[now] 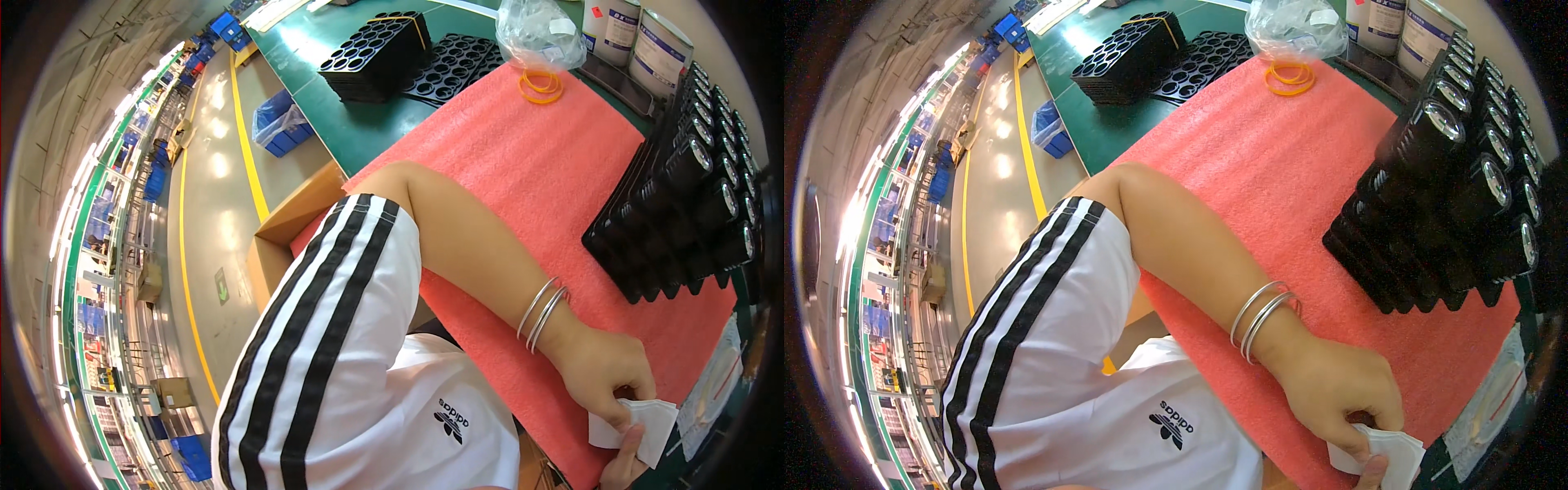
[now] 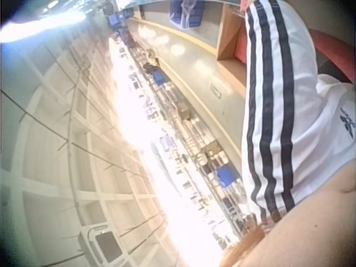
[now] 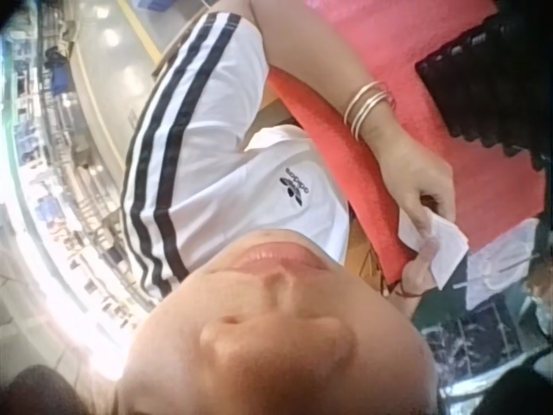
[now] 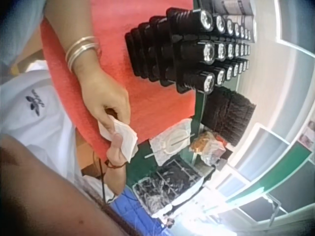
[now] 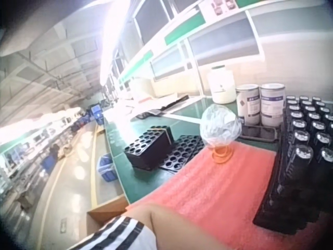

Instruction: The recorder applies glue to small cylindrical housing components with a brush and arranges them in a grid tray.

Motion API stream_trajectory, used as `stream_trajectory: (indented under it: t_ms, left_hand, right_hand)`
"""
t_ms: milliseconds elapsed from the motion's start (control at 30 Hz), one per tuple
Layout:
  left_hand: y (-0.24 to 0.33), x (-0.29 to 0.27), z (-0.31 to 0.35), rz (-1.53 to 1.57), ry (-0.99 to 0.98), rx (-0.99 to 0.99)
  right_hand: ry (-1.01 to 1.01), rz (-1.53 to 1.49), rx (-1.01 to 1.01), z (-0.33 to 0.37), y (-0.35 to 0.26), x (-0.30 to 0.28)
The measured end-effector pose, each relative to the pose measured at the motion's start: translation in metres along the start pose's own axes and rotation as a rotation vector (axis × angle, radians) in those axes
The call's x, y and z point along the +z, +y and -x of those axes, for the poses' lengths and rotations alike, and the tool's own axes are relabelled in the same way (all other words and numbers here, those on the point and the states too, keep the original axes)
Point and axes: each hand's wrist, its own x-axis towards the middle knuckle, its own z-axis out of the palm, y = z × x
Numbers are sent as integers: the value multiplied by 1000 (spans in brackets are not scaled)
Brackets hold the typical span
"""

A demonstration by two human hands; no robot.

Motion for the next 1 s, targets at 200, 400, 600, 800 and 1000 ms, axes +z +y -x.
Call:
stream_trajectory:
  t_ms: [200,400,600,800,1000]
  left_hand:
    - [11,-8,1,-60,-107,-86]
    - [18,-13,0,-25,-166,-179]
    - [10,-5,6,-63,-139,-75]
    - [15,-7,4,-37,-168,-51]
    - [24,-13,6,-379,-190,27]
  right_hand:
    - [-247,50,-10,-5,-1,-12]
    - [48,66,104,15,19,-19]
    - [-6,17,-54,13,21,-14]
    - [180,86,-187,12,18,-4]
    - [459,-270,-141,1,12,7]
